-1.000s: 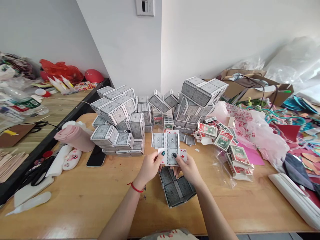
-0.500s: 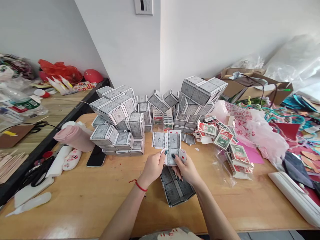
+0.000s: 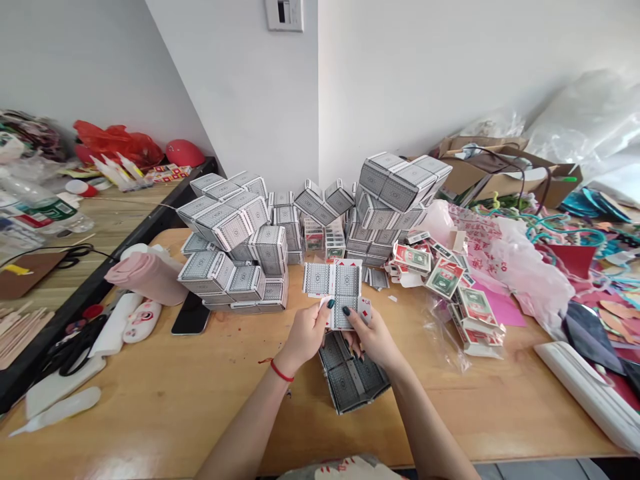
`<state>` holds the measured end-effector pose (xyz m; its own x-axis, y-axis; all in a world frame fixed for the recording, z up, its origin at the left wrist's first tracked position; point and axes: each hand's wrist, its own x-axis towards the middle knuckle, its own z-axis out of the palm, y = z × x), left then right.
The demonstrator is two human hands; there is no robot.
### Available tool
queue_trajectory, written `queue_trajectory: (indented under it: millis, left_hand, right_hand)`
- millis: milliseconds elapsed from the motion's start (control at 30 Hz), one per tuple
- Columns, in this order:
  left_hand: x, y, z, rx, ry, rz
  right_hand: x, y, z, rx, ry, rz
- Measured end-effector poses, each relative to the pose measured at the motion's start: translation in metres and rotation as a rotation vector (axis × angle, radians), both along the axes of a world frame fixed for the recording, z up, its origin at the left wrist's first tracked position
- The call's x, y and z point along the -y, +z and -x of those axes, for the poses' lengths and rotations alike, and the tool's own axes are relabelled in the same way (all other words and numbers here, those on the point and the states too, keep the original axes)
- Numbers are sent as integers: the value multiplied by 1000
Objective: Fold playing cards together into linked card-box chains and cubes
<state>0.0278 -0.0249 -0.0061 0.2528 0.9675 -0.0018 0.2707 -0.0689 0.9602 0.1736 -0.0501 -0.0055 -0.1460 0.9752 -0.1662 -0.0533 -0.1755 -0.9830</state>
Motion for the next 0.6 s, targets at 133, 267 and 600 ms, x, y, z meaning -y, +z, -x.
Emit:
queue_trajectory:
  millis: [133, 267, 600]
  left_hand:
    - [2, -1, 2, 418, 86, 195]
    - [6, -2, -3, 774, -1, 435]
    - [17, -2, -10, 967, -173, 634]
  right_hand:
    - [-1, 1, 1, -74, 36, 29]
    - [-1, 2, 4, -86, 28, 36]
    - [1, 2, 10, -40, -27, 19]
